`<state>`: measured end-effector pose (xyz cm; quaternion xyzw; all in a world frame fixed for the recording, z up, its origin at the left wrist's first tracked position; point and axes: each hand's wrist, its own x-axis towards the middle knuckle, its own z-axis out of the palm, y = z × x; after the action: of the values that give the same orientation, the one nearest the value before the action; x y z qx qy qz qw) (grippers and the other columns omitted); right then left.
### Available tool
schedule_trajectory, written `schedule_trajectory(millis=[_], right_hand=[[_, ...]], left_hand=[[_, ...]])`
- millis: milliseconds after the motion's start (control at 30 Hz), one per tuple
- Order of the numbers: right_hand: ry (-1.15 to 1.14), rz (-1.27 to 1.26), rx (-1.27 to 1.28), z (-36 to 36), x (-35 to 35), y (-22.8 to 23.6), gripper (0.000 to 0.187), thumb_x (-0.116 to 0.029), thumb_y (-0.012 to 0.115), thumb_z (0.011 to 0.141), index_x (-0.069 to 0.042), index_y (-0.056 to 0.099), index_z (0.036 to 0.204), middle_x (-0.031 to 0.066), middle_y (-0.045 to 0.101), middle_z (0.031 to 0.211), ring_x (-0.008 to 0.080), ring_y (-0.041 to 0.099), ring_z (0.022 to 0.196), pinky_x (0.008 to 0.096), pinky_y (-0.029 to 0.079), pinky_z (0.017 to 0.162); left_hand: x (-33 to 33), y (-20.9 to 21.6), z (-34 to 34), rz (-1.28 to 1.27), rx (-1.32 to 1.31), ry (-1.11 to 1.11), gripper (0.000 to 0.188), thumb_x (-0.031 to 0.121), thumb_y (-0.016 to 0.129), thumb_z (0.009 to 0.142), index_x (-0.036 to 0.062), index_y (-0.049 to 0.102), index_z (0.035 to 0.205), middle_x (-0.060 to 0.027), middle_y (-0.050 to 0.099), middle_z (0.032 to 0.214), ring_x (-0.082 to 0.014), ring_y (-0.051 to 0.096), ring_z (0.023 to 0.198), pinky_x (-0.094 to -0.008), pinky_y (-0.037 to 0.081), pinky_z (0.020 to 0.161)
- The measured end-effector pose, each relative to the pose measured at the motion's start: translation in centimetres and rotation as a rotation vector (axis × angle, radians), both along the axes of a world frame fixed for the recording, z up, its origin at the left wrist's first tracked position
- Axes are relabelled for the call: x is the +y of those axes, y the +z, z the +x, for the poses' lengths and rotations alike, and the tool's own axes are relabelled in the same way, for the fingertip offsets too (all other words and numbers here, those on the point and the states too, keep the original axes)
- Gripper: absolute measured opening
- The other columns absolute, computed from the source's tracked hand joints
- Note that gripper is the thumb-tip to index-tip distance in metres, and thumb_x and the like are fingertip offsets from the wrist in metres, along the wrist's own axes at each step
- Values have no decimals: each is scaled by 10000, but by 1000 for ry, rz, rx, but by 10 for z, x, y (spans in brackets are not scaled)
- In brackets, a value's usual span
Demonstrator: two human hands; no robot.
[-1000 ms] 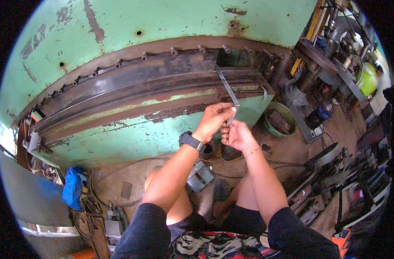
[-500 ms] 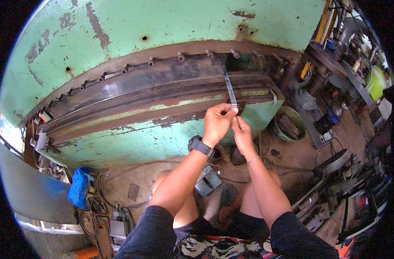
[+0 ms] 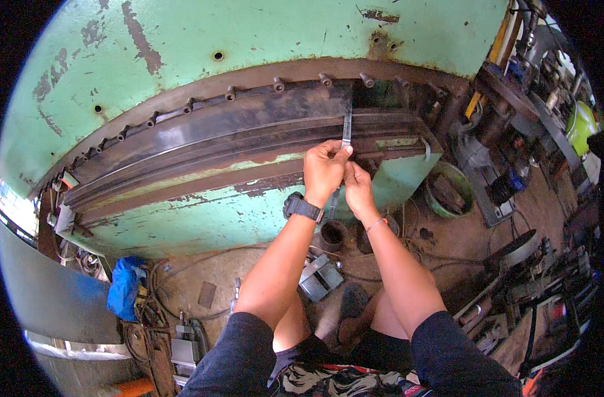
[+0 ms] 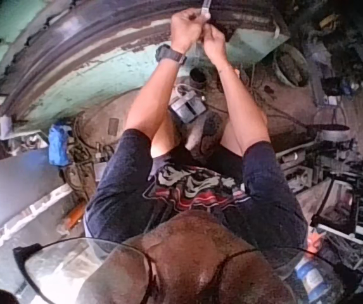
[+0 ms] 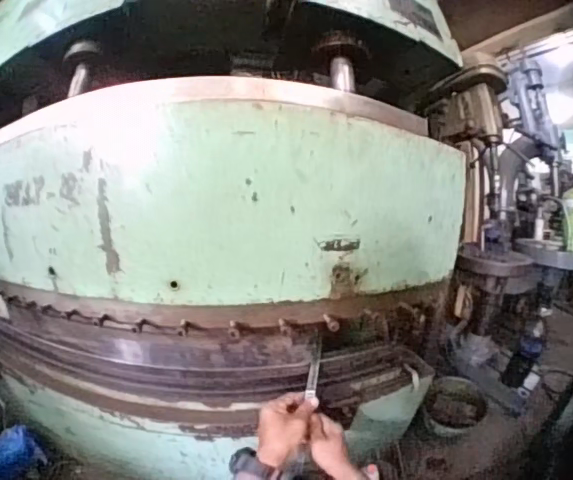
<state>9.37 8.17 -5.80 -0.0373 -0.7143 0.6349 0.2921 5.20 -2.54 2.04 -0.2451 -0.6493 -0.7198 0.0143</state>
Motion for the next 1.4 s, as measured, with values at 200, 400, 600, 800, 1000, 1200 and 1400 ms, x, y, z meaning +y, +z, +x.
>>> schedule_trajectory(millis=[200,400,600,800,1000,1200,1400], right_hand=[[52,-132,-31,27,4,44,481,-451,498,1102,-24,710,1034,2,697,913,100,595,830,295,492,793],[137,-117,-239,40,28,51,522,-536,483,1079,-68,702,1151,65,743,1140,187,666,1093,434,460,1079],[95,-218,-288,51,31,53,482,-486,503,1086,-67,677,1250,77,732,1205,205,667,1125,422,509,1029],[93,-205,-282,59,34,50,455,-448,515,1092,-66,668,1284,71,726,1188,205,679,1115,386,527,1007],[83,-109,-270,55,45,34,466,-445,559,1074,-41,675,1275,80,708,1182,182,653,1112,374,539,980],[-164,-77,-165,49,31,123,517,-453,647,1021,35,690,1184,123,749,1128,203,704,1028,370,551,923],[43,-382,-277,16,27,119,293,-287,683,1014,5,704,1034,77,721,866,149,671,731,284,528,616]], left_hand=[[-14,3,-20,193,-190,-355,286,213,712,995,-14,726,1169,-37,734,924,-118,639,801,-292,524,771],[-28,-12,-25,-79,-181,-322,310,148,656,1002,0,690,1272,-98,749,1117,-160,678,1015,-313,516,954],[-21,-10,-12,-69,-202,-484,339,59,619,997,-21,649,1324,-106,730,1193,-174,675,1109,-316,498,1022],[-15,-11,5,-80,-131,-462,345,121,650,1017,-21,646,1331,-90,720,1210,-158,666,1113,-312,514,1006],[6,-14,19,-11,42,-269,256,212,722,980,-25,728,1078,-95,759,912,-148,668,811,-316,529,742],[7,-13,32,-374,241,196,352,341,648,1009,16,686,879,-210,658,737,-367,643,645,-447,485,612],[17,-36,24,-316,327,141,392,359,584,1036,-1,657,900,-261,656,853,-489,638,798,-542,485,680]])
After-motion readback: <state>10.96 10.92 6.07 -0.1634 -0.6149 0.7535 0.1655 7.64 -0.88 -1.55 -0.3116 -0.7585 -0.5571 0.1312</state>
